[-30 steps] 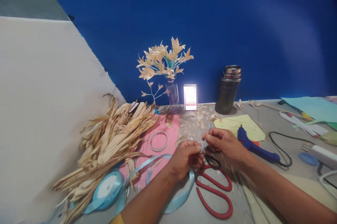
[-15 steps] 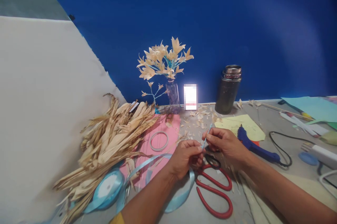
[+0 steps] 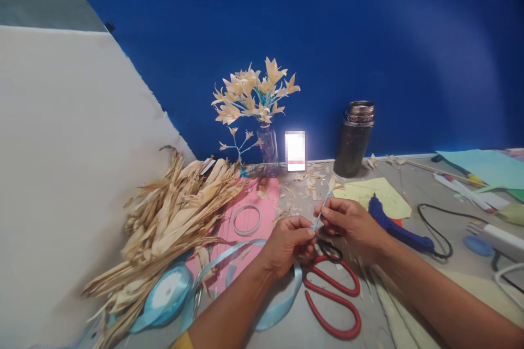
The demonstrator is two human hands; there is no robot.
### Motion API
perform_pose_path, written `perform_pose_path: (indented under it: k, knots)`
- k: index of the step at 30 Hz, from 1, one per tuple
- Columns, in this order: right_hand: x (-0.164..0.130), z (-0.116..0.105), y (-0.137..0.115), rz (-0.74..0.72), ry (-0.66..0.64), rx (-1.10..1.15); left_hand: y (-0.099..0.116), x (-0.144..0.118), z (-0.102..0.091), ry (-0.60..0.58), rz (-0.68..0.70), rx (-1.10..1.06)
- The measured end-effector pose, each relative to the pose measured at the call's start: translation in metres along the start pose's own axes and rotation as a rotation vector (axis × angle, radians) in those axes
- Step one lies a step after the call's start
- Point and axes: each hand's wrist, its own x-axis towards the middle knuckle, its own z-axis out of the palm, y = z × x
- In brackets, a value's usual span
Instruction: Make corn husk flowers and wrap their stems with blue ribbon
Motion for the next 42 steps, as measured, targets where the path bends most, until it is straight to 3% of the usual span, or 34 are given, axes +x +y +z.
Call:
perform_pose_path:
  k: [9,13,15,18,21,25,29,35,38,42]
  knots:
    - [-0.001,-0.001,0.001,0.031,0.001,0.088,0.005,-0.002,0.003,0.021,-0.009,-0.035]
    - [0.003,-0.002,-0.002,-0.018,0.036,-0.05,0.006,-0.001,0.001,0.016,-0.024,-0.049]
    - [0.004,-0.004,-0.01,-0.056,0.05,-0.258,0.004,0.001,-0.001,0.021,-0.012,-0.058]
    - [0.0,-0.02,-0.025,-0.133,0.029,-0.799,0.0,0.004,-0.003,0.037,0.023,-0.064]
    - [-0.016,-0.055,-0.032,-0.114,0.112,-1.416,-0.002,0.005,-0.004,0.048,0.028,-0.067]
    - [-0.042,-0.112,-0.019,0.016,0.25,-1.742,-0.002,0.006,-0.005,0.046,0.024,-0.06]
    - [-0.055,-0.138,0.002,0.072,0.296,-1.704,0.0,0.007,-0.008,0.073,0.06,0.01]
    - [-0.056,-0.131,0.008,0.085,0.348,-1.568,0.011,0.014,-0.002,0.124,0.115,0.144]
    - [-0.056,-0.131,0.005,0.105,0.337,-1.522,0.018,0.036,0.017,0.053,0.103,0.225]
    - [-0.057,-0.13,0.003,0.11,0.337,-1.508,0.022,0.088,0.047,0.031,0.01,0.346]
